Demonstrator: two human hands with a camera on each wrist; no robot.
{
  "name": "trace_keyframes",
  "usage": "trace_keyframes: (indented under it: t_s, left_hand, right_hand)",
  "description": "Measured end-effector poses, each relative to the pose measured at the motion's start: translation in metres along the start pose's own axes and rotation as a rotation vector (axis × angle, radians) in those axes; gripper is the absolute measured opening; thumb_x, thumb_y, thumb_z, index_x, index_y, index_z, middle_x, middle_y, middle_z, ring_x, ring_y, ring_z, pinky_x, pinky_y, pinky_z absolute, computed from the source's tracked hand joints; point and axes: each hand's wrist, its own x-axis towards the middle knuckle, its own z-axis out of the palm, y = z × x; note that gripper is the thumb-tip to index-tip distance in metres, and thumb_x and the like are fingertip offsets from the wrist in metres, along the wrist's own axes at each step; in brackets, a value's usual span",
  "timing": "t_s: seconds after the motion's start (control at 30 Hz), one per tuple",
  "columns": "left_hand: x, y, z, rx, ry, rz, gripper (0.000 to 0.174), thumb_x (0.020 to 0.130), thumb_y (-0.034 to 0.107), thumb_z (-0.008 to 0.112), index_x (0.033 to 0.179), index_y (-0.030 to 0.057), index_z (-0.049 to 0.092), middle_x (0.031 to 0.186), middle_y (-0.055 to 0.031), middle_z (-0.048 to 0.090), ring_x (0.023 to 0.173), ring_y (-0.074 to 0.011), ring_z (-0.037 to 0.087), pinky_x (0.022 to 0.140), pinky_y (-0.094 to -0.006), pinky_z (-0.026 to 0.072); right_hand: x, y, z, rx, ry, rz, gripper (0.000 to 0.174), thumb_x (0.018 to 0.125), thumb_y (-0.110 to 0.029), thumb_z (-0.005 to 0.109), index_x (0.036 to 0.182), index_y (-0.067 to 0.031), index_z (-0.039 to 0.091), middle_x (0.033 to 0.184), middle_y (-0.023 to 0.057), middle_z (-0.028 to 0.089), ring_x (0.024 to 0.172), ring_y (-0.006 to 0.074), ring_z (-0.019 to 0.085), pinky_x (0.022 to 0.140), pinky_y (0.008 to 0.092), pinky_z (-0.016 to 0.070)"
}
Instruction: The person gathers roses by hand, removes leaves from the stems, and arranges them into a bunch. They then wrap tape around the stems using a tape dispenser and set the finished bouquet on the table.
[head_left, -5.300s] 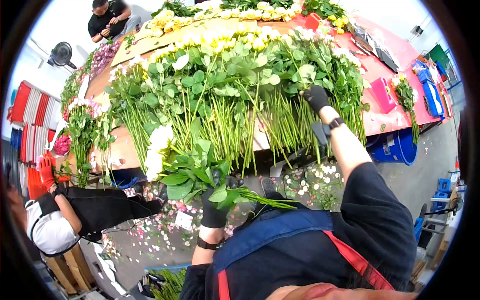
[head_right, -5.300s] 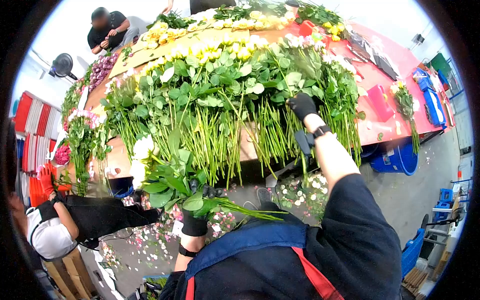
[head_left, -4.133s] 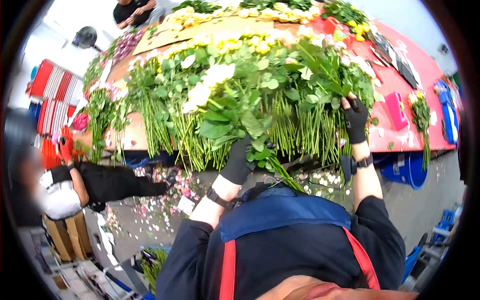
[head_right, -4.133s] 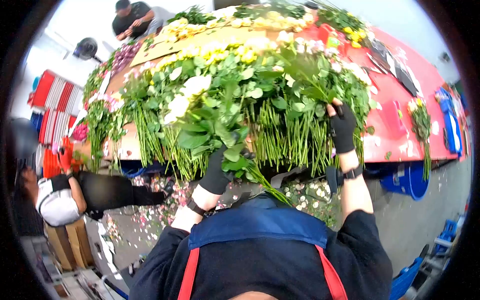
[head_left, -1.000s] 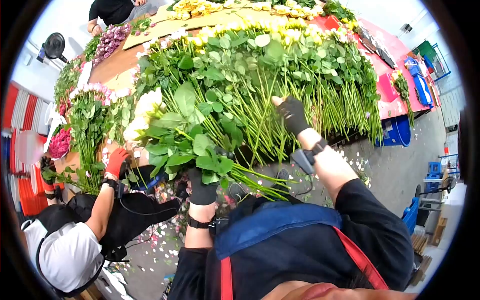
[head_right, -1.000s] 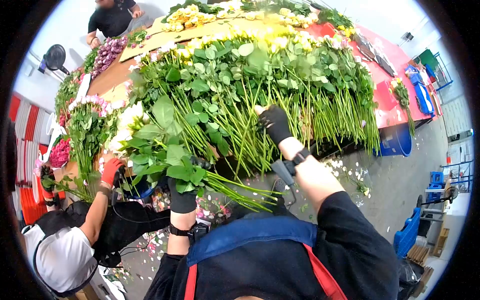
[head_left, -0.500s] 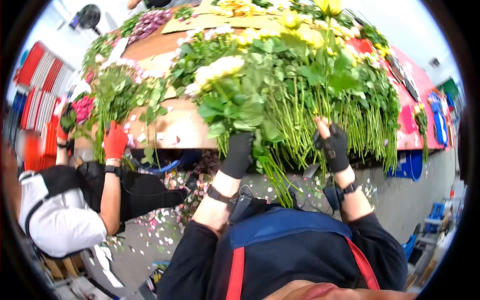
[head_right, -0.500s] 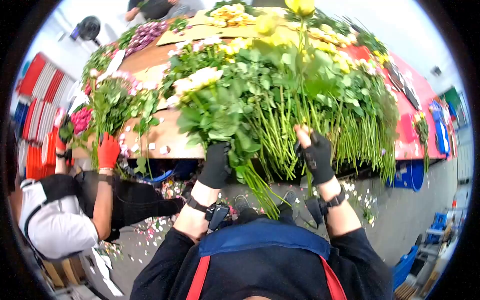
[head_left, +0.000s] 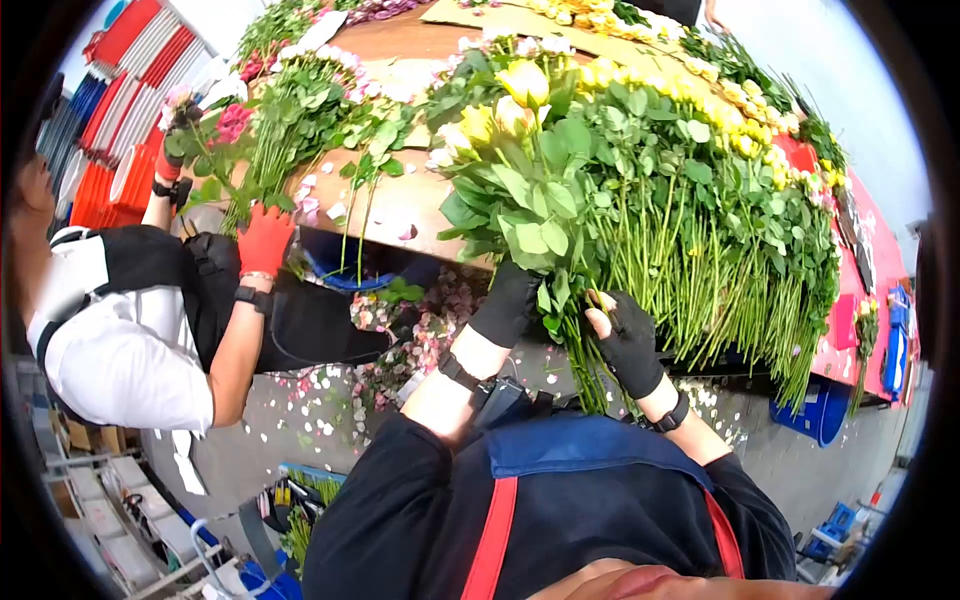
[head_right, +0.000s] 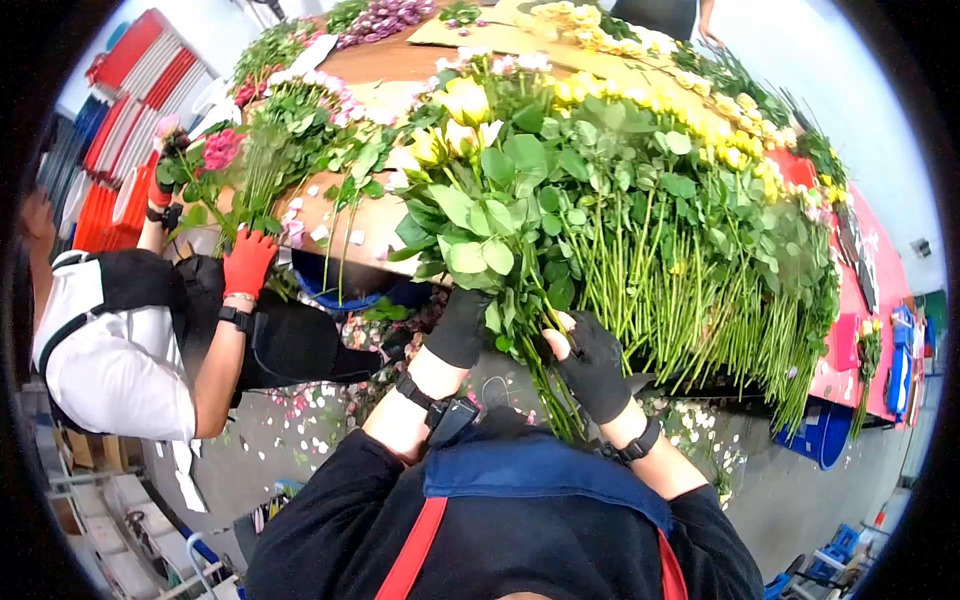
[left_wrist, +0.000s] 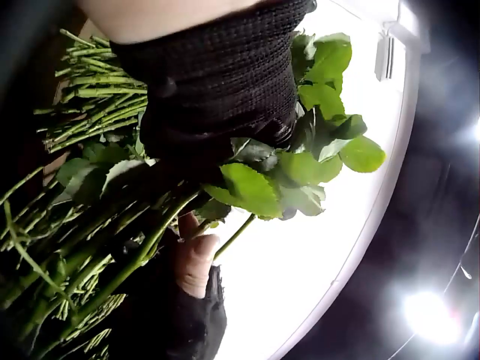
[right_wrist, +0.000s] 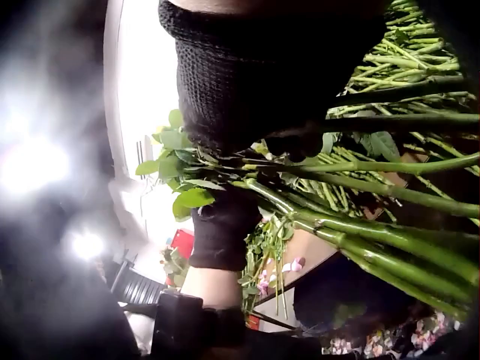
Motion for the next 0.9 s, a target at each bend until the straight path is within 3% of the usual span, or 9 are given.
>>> trace_keyframes:
  t_s: [0.13,0.17,0.23,0.33,0.47,0.53,0.63,0.8,0.9]
  left_hand:
    - [-0.012,0.02,0.005,-0.063,0.056,0.157,0.031,0.096,0.026,0.052,0.118,0.0052,0.053,0.106,-0.0042,0.061,0.089,-0.0156,0.061,0.073,-0.0298,0.0526]
    - [-0.014,0.022,0.001,-0.134,0.084,0.085,0.031,0.096,0.028,0.05,0.118,0.0056,0.053,0.104,-0.0046,0.062,0.088,-0.0165,0.061,0.073,-0.0303,0.0528]
    - [-0.035,0.051,0.019,-0.237,-0.234,-0.065,0.029,0.096,0.027,0.051,0.115,0.0063,0.054,0.104,-0.0041,0.062,0.088,-0.0157,0.061,0.073,-0.0295,0.0528]
    - [-0.028,0.031,-0.022,-0.049,0.159,0.151,0.023,0.094,0.026,0.056,0.11,0.0102,0.059,0.099,-0.0012,0.063,0.084,-0.0117,0.061,0.069,-0.0266,0.0523]
    - [-0.043,0.041,-0.043,-0.256,0.079,0.133,0.027,0.093,0.028,0.059,0.114,0.0125,0.058,0.101,-0.0017,0.063,0.086,-0.018,0.063,0.073,-0.0351,0.0559]
    - [-0.069,0.065,-0.001,-0.238,0.309,0.143,0.027,0.093,0.028,0.059,0.114,0.0127,0.057,0.099,-0.0024,0.064,0.084,-0.0191,0.064,0.072,-0.0351,0.056]
    - [-0.054,0.049,-0.057,-0.288,0.113,0.204,0.028,0.094,0.029,0.058,0.117,0.0122,0.056,0.101,-0.0022,0.063,0.086,-0.0181,0.064,0.072,-0.0343,0.0558]
    - [-0.058,0.054,-0.06,-0.17,0.197,0.241,0.032,0.091,0.021,0.062,0.119,0.0081,0.056,0.101,-0.001,0.063,0.084,-0.0125,0.062,0.071,-0.0285,0.0535]
    - [-0.054,0.047,-0.079,-0.185,0.127,0.202,0.037,0.096,0.03,0.052,0.126,0.0086,0.052,0.113,-0.0052,0.062,0.093,-0.0214,0.063,0.079,-0.0377,0.0548]
  right_hand:
    - [-0.002,0.001,0.008,-0.042,-0.072,-0.073,0.021,0.084,-0.011,0.065,0.104,-0.0026,0.064,0.087,0.0182,0.062,0.075,0.0352,0.061,0.064,0.0386,0.049]
    - [-0.003,0.002,0.01,-0.036,-0.143,-0.044,0.02,0.086,-0.011,0.064,0.104,-0.0022,0.064,0.088,0.0189,0.062,0.075,0.036,0.061,0.065,0.0399,0.0491]
    - [0.001,-0.001,0.016,0.007,-0.156,-0.042,0.02,0.088,-0.011,0.062,0.105,-0.0021,0.064,0.086,0.016,0.062,0.074,0.0315,0.061,0.064,0.0377,0.0482]
    - [0.007,-0.01,0.021,0.208,-0.019,0.233,0.021,0.09,-0.011,0.061,0.109,-0.0025,0.064,0.087,0.0122,0.065,0.068,0.021,0.06,0.065,0.0297,0.0476]
    - [0.022,-0.014,0.013,0.147,-0.016,0.17,0.019,0.089,-0.012,0.063,0.106,-0.002,0.064,0.085,0.0102,0.067,0.068,0.0177,0.061,0.064,0.0286,0.0477]
    - [0.024,-0.017,0.013,0.124,-0.024,0.145,0.017,0.089,-0.012,0.063,0.103,-0.0017,0.065,0.082,0.0096,0.066,0.068,0.0179,0.061,0.064,0.0289,0.0477]
    - [0.016,-0.015,0.019,0.165,-0.043,0.161,0.013,0.089,-0.012,0.063,0.097,-0.0018,0.064,0.077,0.0089,0.063,0.069,0.0184,0.061,0.064,0.0287,0.0474]
    - [0.016,-0.027,0.032,0.305,-0.098,0.13,0.014,0.093,-0.015,0.059,0.097,-0.0018,0.06,0.075,0.0059,0.061,0.066,0.0147,0.057,0.061,0.0278,0.0459]
    - [0.019,-0.034,0.035,0.527,-0.191,0.267,0.013,0.095,-0.015,0.056,0.097,-0.0022,0.058,0.076,0.0043,0.061,0.065,0.012,0.055,0.061,0.0258,0.045]
